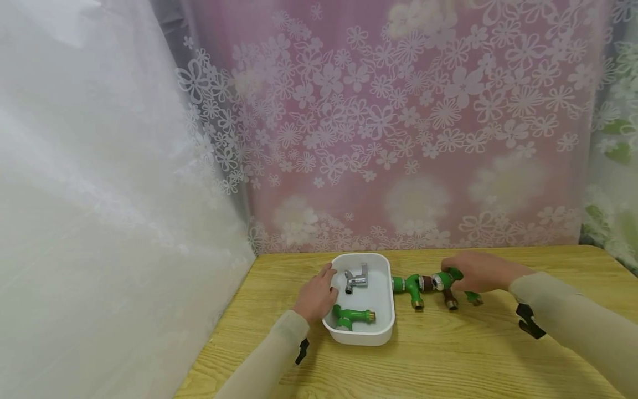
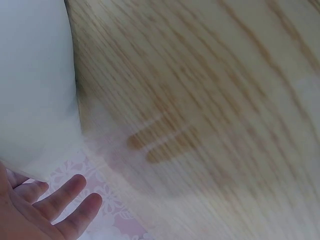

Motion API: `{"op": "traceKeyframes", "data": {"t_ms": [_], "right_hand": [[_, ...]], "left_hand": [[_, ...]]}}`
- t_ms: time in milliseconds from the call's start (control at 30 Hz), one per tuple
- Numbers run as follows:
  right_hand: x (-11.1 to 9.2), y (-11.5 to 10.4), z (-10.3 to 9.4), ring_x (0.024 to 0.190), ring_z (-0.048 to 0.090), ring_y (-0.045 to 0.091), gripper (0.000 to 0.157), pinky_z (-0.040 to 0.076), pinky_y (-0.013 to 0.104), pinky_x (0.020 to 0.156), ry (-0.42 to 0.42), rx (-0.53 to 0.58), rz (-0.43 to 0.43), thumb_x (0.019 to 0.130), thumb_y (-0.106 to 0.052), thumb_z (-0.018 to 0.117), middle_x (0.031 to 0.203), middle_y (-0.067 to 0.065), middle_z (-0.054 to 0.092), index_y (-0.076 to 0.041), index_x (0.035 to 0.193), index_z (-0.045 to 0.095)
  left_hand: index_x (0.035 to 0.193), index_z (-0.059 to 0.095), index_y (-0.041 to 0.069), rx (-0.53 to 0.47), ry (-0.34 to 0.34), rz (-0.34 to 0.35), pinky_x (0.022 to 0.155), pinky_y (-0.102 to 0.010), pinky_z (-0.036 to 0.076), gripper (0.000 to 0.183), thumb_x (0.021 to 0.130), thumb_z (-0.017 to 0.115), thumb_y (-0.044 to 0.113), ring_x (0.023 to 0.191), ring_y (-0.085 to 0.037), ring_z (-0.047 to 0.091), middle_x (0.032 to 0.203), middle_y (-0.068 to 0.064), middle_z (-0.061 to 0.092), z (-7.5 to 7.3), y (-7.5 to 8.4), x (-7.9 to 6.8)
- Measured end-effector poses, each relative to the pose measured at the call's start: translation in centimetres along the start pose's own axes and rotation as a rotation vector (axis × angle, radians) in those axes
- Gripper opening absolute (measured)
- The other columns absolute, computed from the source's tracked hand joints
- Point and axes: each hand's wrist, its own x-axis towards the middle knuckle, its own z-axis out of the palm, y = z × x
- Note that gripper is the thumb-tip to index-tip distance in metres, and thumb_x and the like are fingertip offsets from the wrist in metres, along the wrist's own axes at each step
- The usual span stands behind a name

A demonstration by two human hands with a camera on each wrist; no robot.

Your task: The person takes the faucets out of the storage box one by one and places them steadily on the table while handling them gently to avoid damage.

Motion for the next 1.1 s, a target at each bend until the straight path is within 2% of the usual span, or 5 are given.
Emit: {"op": "traceKeyframes", "data": {"t_ms": [300, 633, 800, 1000, 1100], "right_hand": [[-0.3, 2.1, 0.6, 0.088, 0.063, 0.012, 0.028, 0.053, 0.039, 0.070, -0.004, -0.008, 0.024, 0.090, -0.030, 0.074, 0.108, -0.004, 0.067, -0.019, 0.114, 0.065], [-1.3, 4.2, 1.5, 0.074, 0.052, 0.004, 0.019, 0.045, 0.033, 0.065, 0.008, 0.029, 0.035, 0.091, -0.027, 0.073, 0.095, -0.010, 0.063, -0.022, 0.107, 0.065], [-1.6, 4.6, 1.6, 0.077, 0.056, 0.004, 0.022, 0.049, 0.034, 0.067, -0.004, 0.039, 0.051, 0.091, -0.026, 0.072, 0.097, -0.008, 0.066, -0.019, 0.110, 0.066], [-1.6, 4.8, 1.8, 0.074, 0.052, 0.008, 0.026, 0.044, 0.034, 0.066, -0.016, 0.066, 0.068, 0.092, -0.023, 0.070, 0.097, -0.005, 0.065, -0.012, 0.114, 0.066], [-1.5, 5.0, 1.9, 0.077, 0.055, 0.009, 0.028, 0.046, 0.035, 0.067, -0.022, 0.060, 0.070, 0.092, -0.023, 0.070, 0.100, -0.003, 0.066, -0.011, 0.116, 0.066]], "left_hand": [[0.147, 0.048, 0.010, -0.002, -0.003, -0.003, 0.103, -0.049, 0.050, 0.049, 0.100, 0.045, 0.023, 0.133, -0.030, 0.055, 0.163, -0.008, 0.034, -0.2, -0.1, -0.2], [0.148, 0.047, 0.011, 0.021, -0.012, -0.003, 0.104, -0.047, 0.050, 0.049, 0.101, 0.045, 0.024, 0.134, -0.028, 0.054, 0.164, -0.006, 0.034, -0.2, 0.3, -0.1], [0.149, 0.046, 0.011, 0.002, -0.027, -0.007, 0.106, -0.048, 0.048, 0.050, 0.102, 0.045, 0.025, 0.137, -0.029, 0.052, 0.165, -0.006, 0.031, -0.5, 0.4, 0.0], [0.148, 0.047, 0.012, 0.013, -0.024, -0.019, 0.107, -0.048, 0.048, 0.049, 0.101, 0.045, 0.025, 0.138, -0.028, 0.051, 0.165, -0.005, 0.031, -0.5, 0.3, 0.1], [0.148, 0.048, 0.011, 0.009, -0.027, -0.025, 0.107, -0.048, 0.047, 0.049, 0.101, 0.046, 0.025, 0.138, -0.028, 0.050, 0.165, -0.005, 0.032, -0.4, 0.2, 0.0]]}}
